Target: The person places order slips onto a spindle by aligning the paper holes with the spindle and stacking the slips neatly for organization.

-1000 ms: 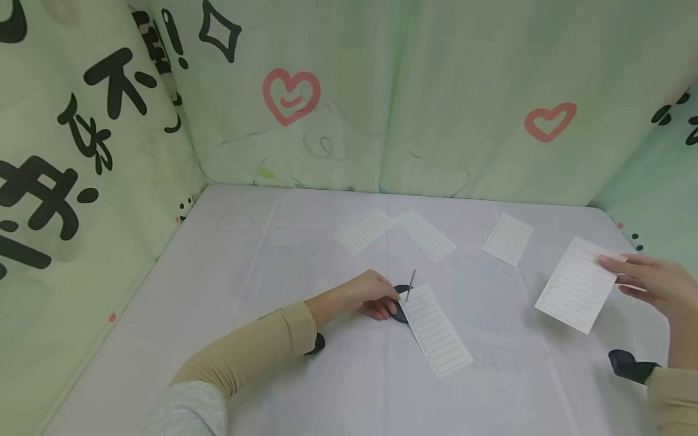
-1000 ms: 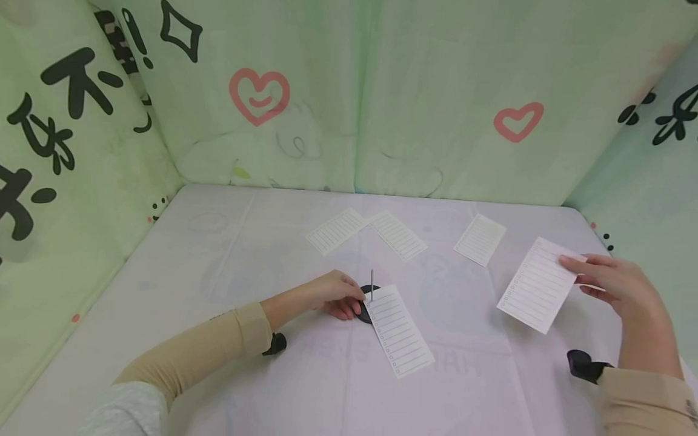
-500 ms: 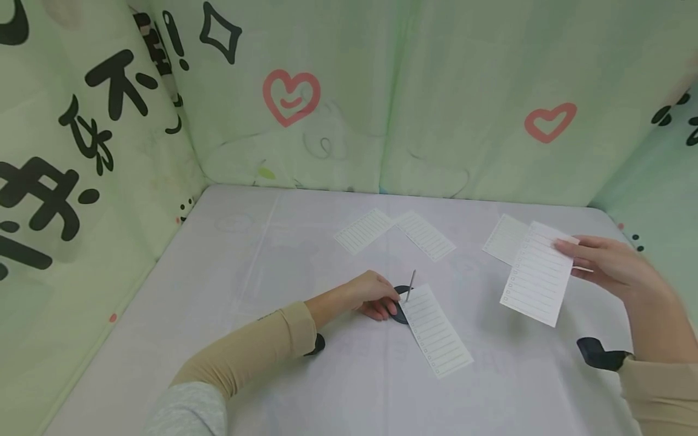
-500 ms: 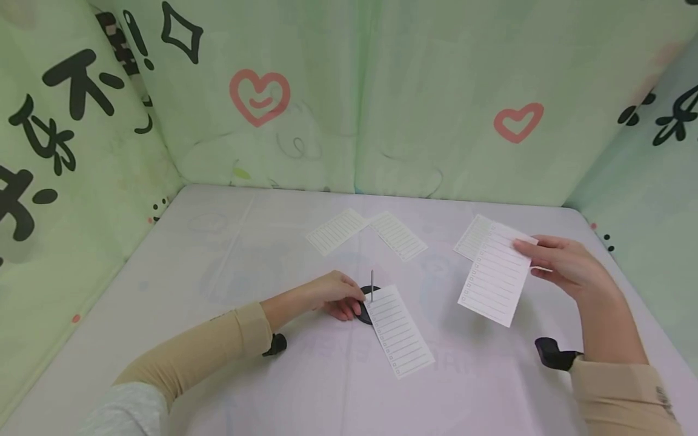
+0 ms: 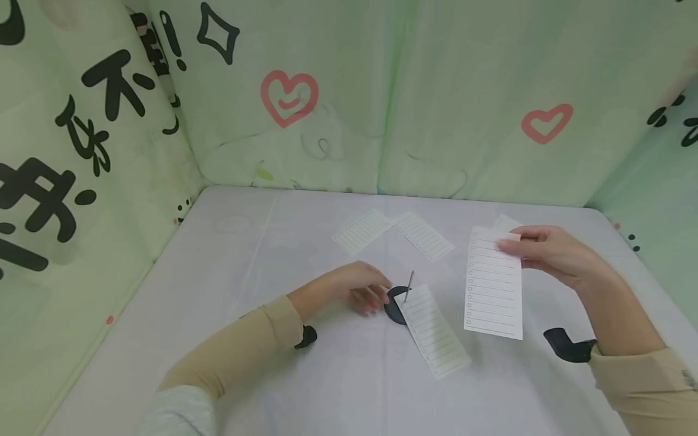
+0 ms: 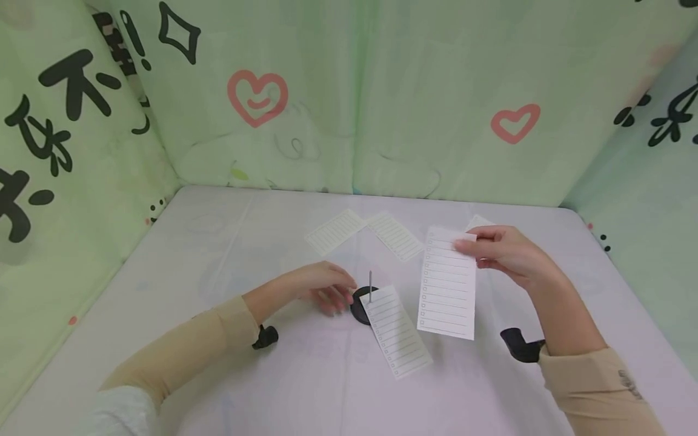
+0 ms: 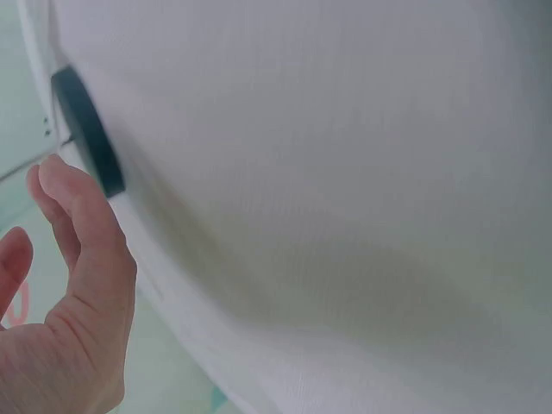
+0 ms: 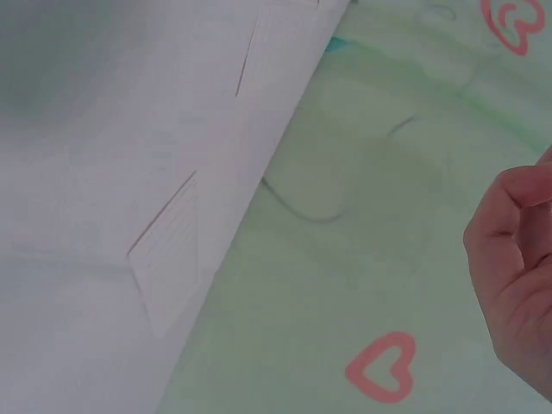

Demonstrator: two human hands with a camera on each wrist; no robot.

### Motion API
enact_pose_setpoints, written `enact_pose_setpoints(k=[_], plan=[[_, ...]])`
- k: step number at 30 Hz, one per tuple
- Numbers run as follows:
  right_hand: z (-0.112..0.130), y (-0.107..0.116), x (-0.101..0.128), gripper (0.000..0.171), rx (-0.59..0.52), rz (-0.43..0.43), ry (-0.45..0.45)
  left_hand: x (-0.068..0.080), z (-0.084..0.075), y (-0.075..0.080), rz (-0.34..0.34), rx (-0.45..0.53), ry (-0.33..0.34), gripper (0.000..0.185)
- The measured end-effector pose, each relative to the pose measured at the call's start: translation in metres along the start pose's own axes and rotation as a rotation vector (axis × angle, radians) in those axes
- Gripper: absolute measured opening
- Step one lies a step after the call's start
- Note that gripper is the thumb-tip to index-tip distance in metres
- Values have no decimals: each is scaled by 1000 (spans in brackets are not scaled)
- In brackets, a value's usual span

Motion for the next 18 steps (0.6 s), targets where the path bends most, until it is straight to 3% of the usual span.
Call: enact_pose_setpoints(k=[5,10,14,18], plan=[[15,-27,-7,13,16,84,22,26,-20,14,45,12,-86,33],[28,-56,-12,9,17,176,43,59,-44,18,81,0,-208,27],[35,-73,-15,23,34,223,33,81,-58,16,96,-23,-270,23],[38,-84,-19,32,43,244,17,95,-62,11,109,-61,-292,23]])
Point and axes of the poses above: each hand's wrist, its own x-axis away from the middle knuckle, its own y-axis out of the back of the hand, z = x × y, the point moved 7 cm from there along -x, towards the middle knuckle, and after that the axes turned 13 degrees about y, right-handed, at the moved point
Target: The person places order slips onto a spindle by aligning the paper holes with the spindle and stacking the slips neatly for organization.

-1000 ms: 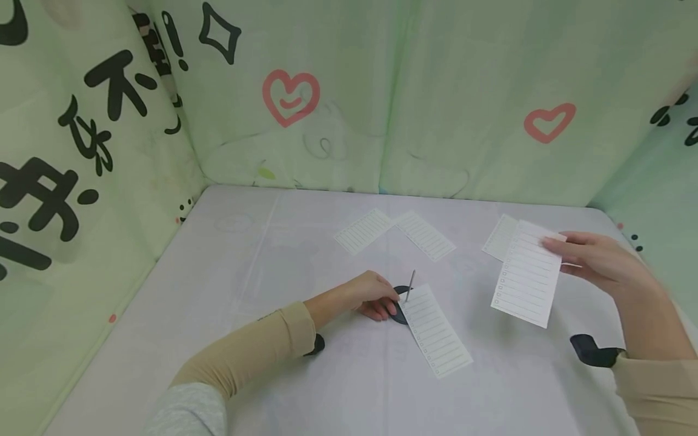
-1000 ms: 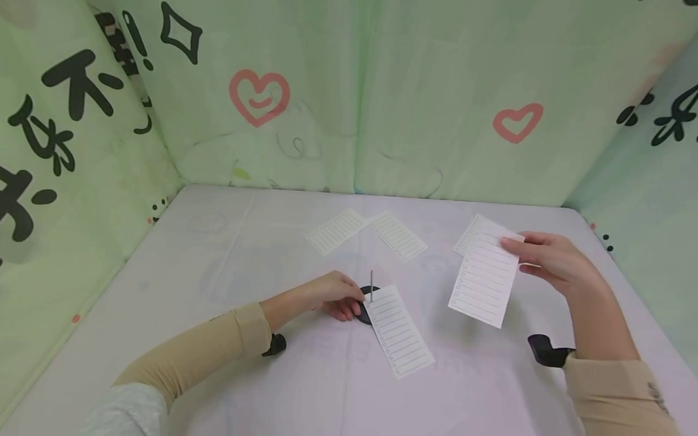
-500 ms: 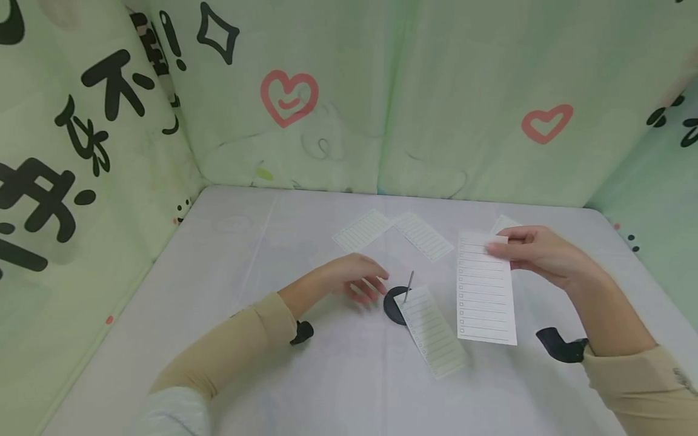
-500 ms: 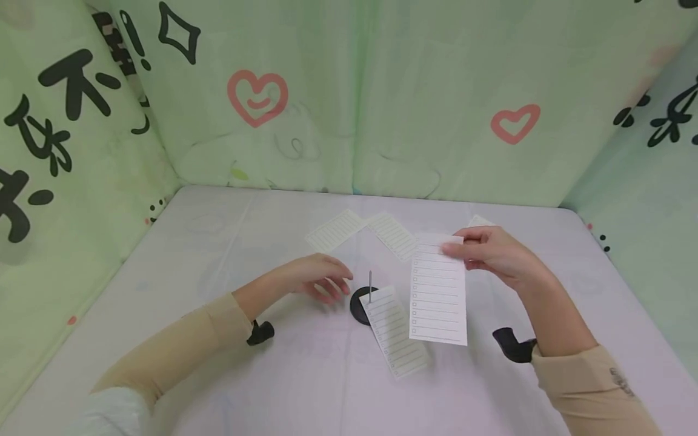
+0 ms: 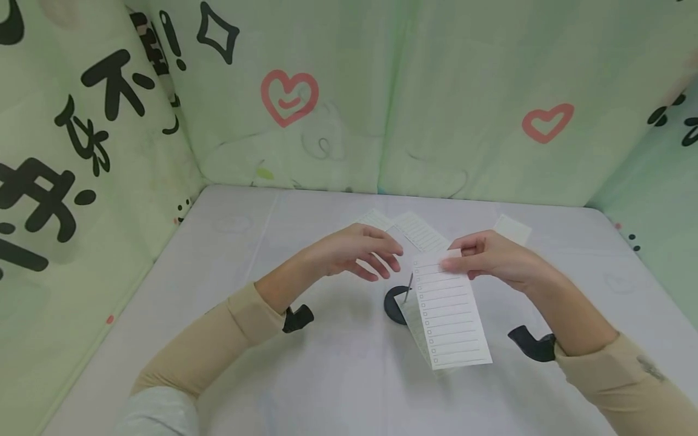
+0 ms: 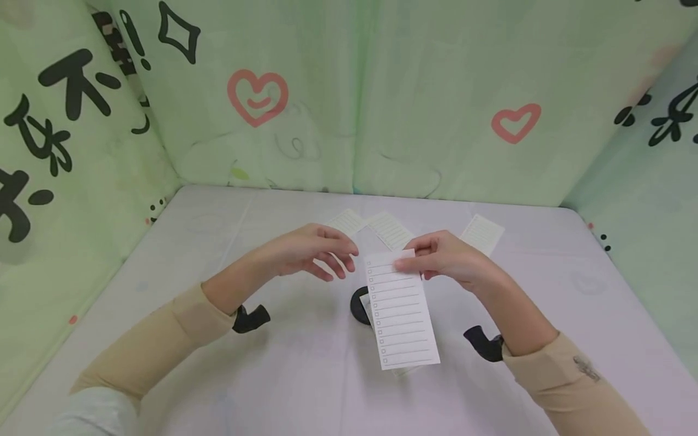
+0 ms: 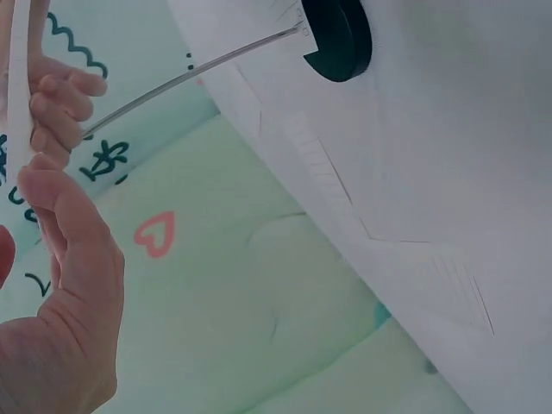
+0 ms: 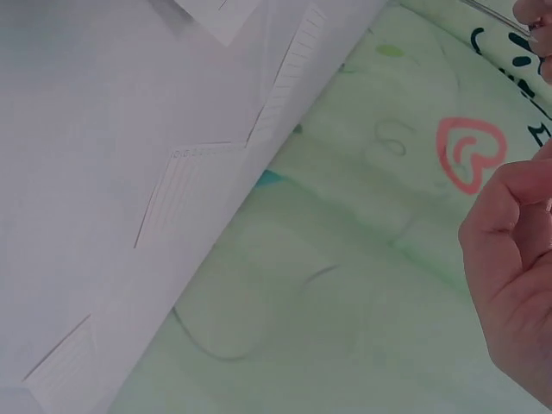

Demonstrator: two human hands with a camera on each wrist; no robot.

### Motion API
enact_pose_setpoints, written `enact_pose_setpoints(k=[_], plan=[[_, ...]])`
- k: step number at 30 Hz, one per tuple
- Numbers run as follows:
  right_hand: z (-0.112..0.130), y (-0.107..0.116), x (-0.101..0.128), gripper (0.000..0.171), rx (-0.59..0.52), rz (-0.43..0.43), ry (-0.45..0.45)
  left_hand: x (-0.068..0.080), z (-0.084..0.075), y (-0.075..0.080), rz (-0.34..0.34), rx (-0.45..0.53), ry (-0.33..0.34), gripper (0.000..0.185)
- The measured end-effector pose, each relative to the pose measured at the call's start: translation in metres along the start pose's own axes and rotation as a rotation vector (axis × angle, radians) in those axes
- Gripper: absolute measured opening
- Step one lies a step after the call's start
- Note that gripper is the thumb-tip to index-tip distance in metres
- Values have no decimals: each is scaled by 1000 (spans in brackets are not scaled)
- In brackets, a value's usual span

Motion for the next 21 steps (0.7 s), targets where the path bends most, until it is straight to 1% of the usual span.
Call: enact_pose_setpoints(k=[5,12,17,21], plan=[[0,-7,-5,29,-6,19,-5,4,-2,-8,1,-60,-10,22],[-2,-13,-9,33,-16,37,-1,3,-2,-14,-36,-142,-19,19],[-4,-15,-9,32,-24,40,-14,0,0,-16,-60,-153,-9,16],[-5,-18,-5,37,-50,55,-12,-2,1,-15,-80,-140,-14,15]])
Point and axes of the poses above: each hand's wrist, its own x-axis away from the middle knuckle, its own y-axis out of the back of the hand, z = x × y, the point moved 7 cm from there along -x, towards the middle knuckle, and after that the axes turned 13 degrees about y, right-handed, at the moved point
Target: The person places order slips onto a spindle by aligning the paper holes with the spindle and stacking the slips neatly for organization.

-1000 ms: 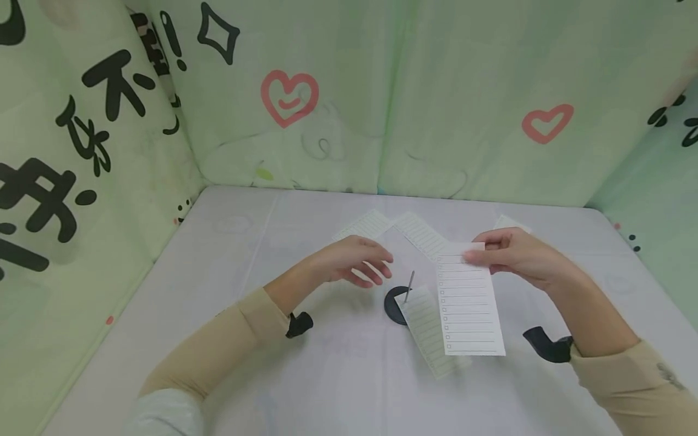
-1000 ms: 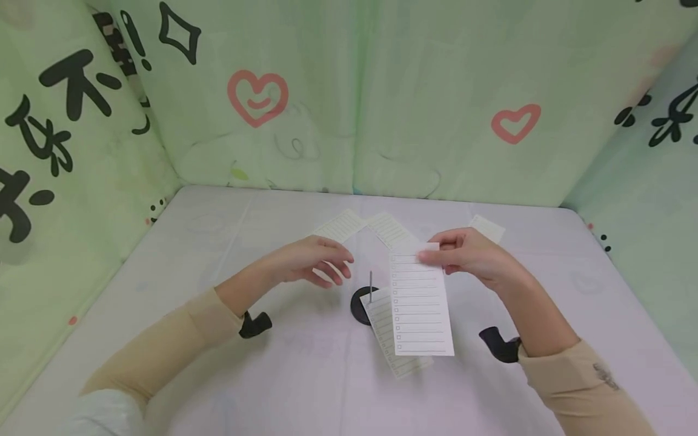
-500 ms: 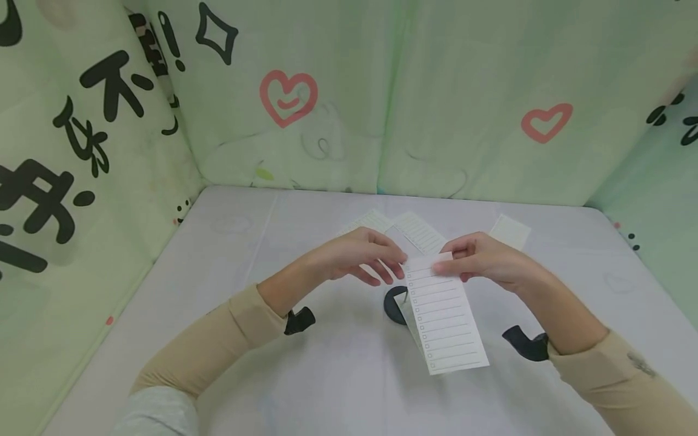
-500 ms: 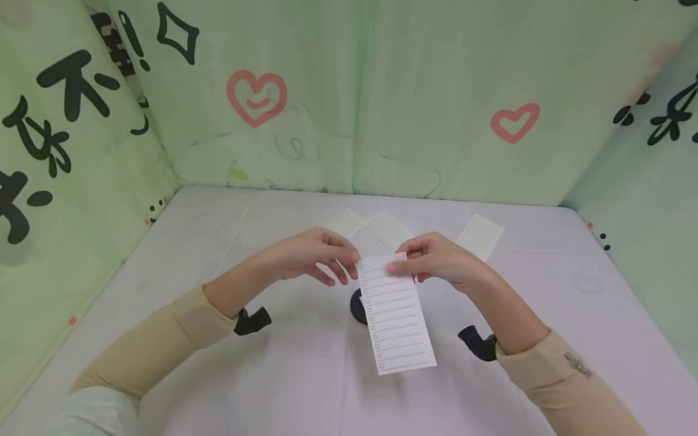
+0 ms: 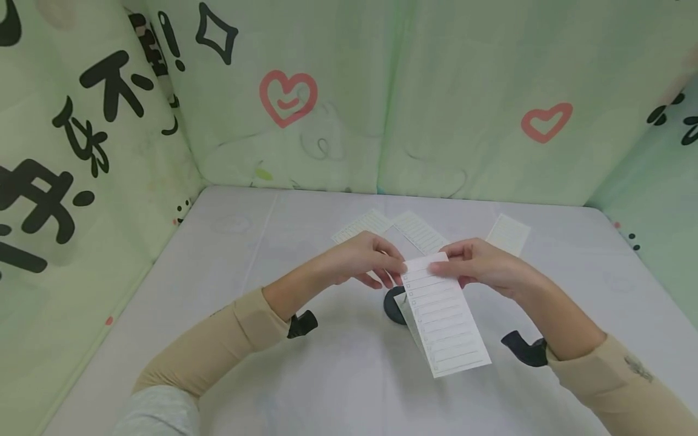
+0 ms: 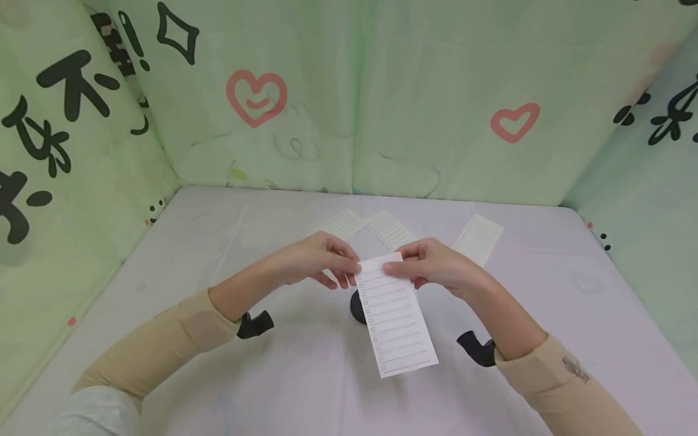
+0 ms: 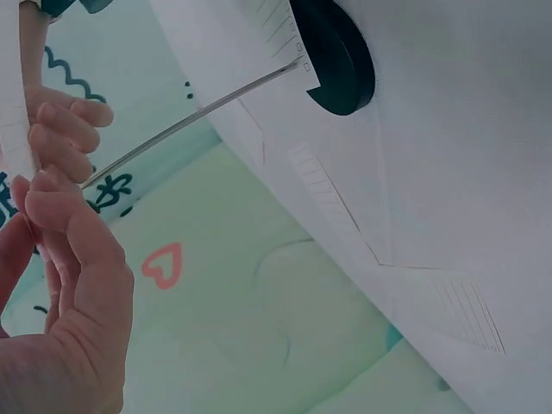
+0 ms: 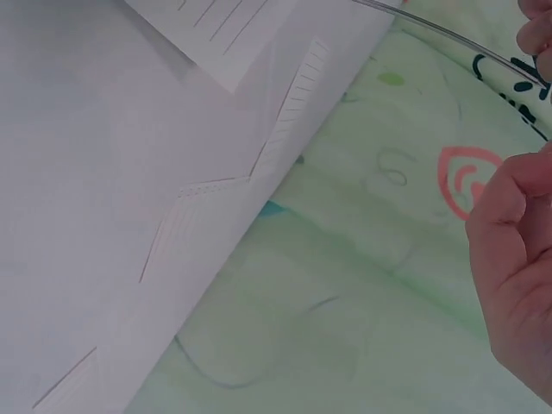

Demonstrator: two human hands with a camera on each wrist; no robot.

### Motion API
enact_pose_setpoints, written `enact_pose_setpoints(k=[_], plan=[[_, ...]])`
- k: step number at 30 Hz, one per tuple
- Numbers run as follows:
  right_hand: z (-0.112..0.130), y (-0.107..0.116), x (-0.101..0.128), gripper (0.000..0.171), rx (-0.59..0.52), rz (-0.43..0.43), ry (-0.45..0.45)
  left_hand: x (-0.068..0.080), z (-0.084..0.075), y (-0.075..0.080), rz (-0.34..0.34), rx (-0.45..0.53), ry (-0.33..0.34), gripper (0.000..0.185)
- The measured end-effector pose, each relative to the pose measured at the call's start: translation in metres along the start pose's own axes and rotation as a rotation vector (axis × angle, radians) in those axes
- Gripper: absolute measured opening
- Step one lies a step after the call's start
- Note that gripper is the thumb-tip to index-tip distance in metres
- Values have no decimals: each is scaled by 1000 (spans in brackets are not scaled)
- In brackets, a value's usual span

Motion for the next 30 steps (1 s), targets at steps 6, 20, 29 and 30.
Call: enact_pose_setpoints(k=[6,20,29,30], plan=[[-7,0,19,38,7,9,7,-4,3,4,-26,58,5,15],[-49,-1,59,16,-156,31,73,-13,12,5,-39,166,60,17],[-60,1,72,24,-185,20,120,-19,18,-5,-7,181,71,14],[-60,2,73,25,-190,19,128,-19,18,-7,-1,180,69,14]])
Point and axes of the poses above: each hand's wrist, its own x-axis away from the middle knuckle, its own y-axis out of the back of the hand, z = x × y, the point moved 7 cm from there along -x, towards the middle knuckle, and after that the axes turned 13 degrees about y, right-handed, at the moved point
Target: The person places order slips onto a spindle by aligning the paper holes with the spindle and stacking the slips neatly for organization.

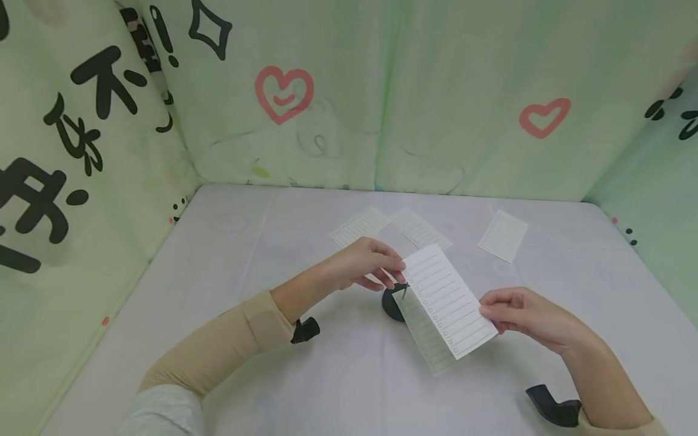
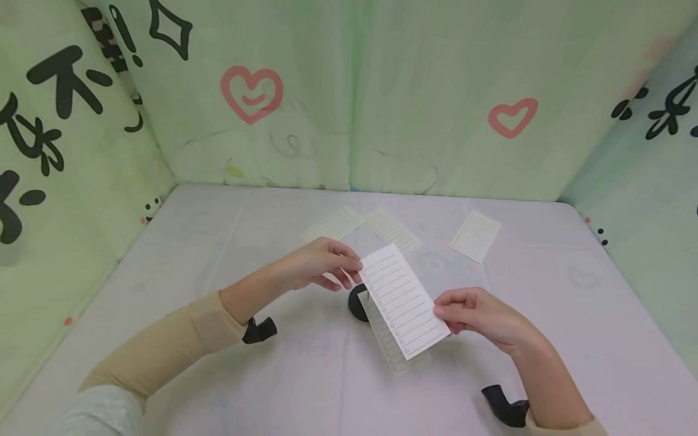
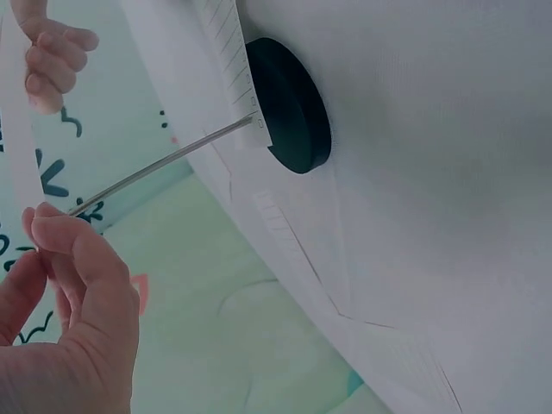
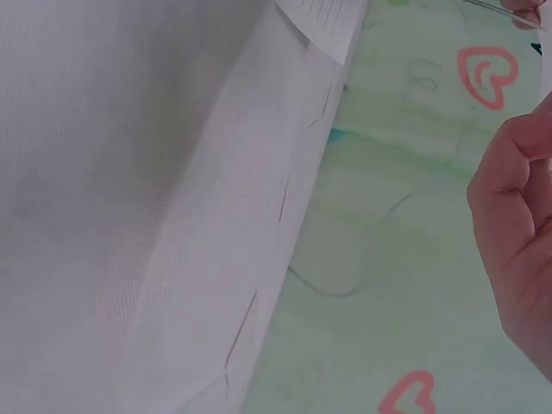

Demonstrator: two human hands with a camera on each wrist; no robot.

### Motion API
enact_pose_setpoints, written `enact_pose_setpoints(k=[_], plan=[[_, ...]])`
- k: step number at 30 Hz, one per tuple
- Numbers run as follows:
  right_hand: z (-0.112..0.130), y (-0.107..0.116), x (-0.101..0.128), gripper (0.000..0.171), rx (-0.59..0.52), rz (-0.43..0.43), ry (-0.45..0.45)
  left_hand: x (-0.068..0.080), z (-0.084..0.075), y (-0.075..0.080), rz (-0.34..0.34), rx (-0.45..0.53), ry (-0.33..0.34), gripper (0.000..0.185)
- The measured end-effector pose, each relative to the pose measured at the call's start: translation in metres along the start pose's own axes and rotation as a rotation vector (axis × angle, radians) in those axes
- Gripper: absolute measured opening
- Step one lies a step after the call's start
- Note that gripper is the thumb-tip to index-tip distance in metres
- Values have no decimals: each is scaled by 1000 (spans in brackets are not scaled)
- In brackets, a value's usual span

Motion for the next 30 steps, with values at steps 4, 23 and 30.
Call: enact_pose_setpoints(k=[4,23,30], plan=[[-1,2,1,27,-15,-2,19,-2,-1,-2,-7,-19,-17,14],[-4,2,2,29,-64,27,62,-8,-4,-5,5,-24,-68,15],[-5,1,2,27,-66,29,51,-9,-5,-7,11,-11,-75,16]])
Point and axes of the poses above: each hand's wrist, its own x-axis away from the middle knuckle, its own y-axis out of the back of the hand, z = x × y, the point moved 7 cm from there along -x, towards the middle knuckle, and after that the axes turned 13 degrees about y, right-handed, at the moved point
